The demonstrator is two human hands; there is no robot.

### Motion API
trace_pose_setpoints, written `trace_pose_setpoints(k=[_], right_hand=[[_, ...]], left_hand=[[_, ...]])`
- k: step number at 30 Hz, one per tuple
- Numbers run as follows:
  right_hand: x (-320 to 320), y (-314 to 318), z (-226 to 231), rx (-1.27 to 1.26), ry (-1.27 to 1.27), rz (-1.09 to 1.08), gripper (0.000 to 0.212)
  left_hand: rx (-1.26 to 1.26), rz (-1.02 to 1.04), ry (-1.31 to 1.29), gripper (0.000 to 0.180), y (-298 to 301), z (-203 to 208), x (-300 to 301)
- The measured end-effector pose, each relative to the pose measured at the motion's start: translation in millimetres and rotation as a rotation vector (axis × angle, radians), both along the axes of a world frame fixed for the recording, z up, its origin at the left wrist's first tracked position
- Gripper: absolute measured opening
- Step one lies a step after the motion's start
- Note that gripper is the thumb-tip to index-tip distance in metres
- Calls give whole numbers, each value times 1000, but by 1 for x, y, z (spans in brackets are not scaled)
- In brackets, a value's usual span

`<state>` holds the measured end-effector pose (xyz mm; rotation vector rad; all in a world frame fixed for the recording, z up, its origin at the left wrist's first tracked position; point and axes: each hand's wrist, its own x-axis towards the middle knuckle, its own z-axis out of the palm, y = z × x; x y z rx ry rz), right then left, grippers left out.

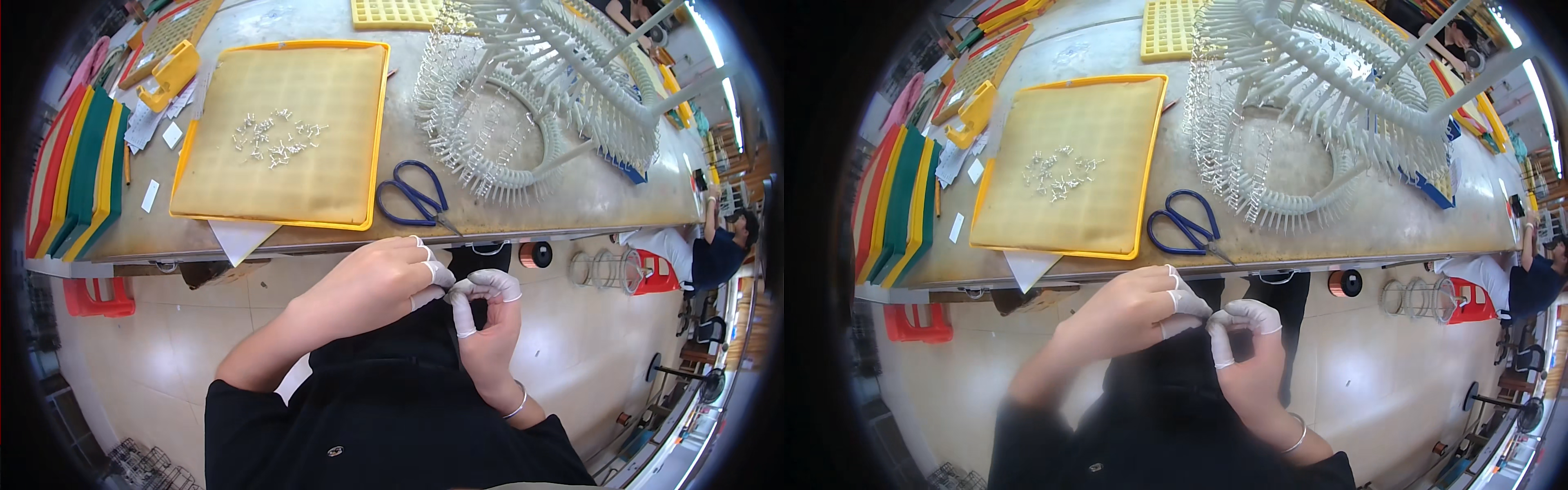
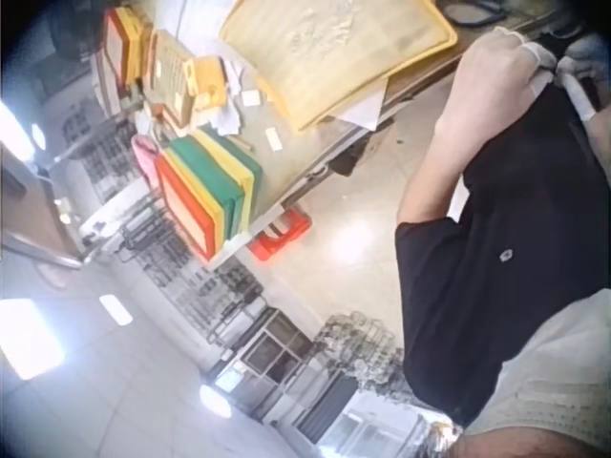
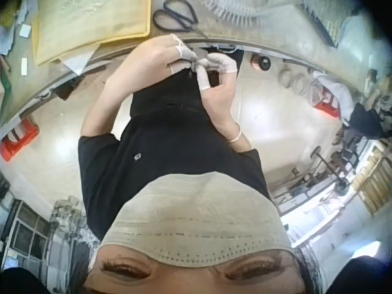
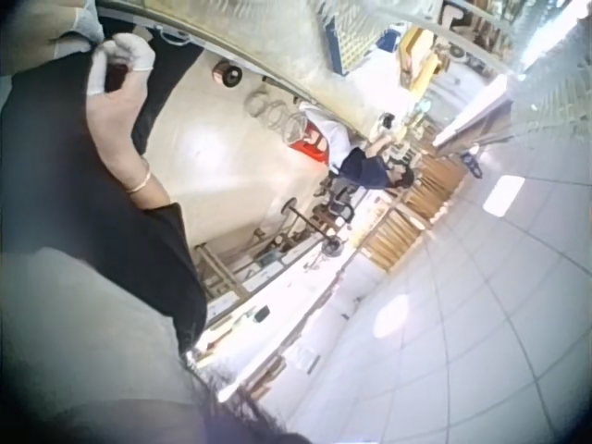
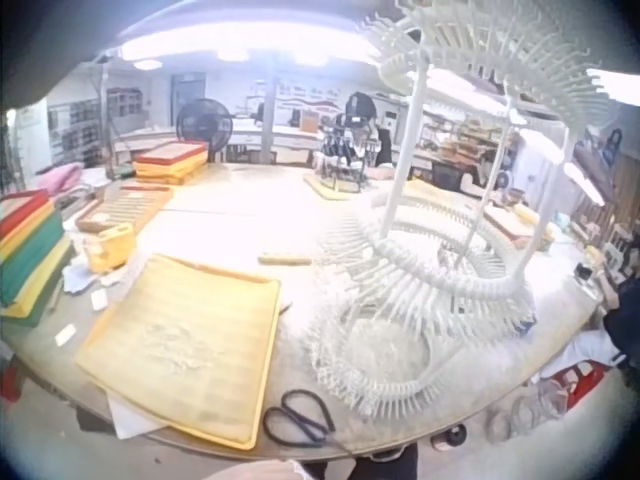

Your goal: The person threads small components from a tray onto wire strands, attaches them along a tiered circular frame structure, cuts the wire using scissors, and pulls additional wire.

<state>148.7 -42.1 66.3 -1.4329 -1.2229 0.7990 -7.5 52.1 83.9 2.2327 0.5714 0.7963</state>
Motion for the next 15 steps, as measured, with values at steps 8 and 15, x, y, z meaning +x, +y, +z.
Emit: trace_pose_setpoints(k=[8, 15], right_hand=[[7, 9, 12, -84, -146, 16, 28], [16, 15, 18, -63, -306, 149, 22]], left_hand=[[131, 47, 38, 12, 6, -1, 7], [-2, 75, 94, 16, 1, 15, 5]])
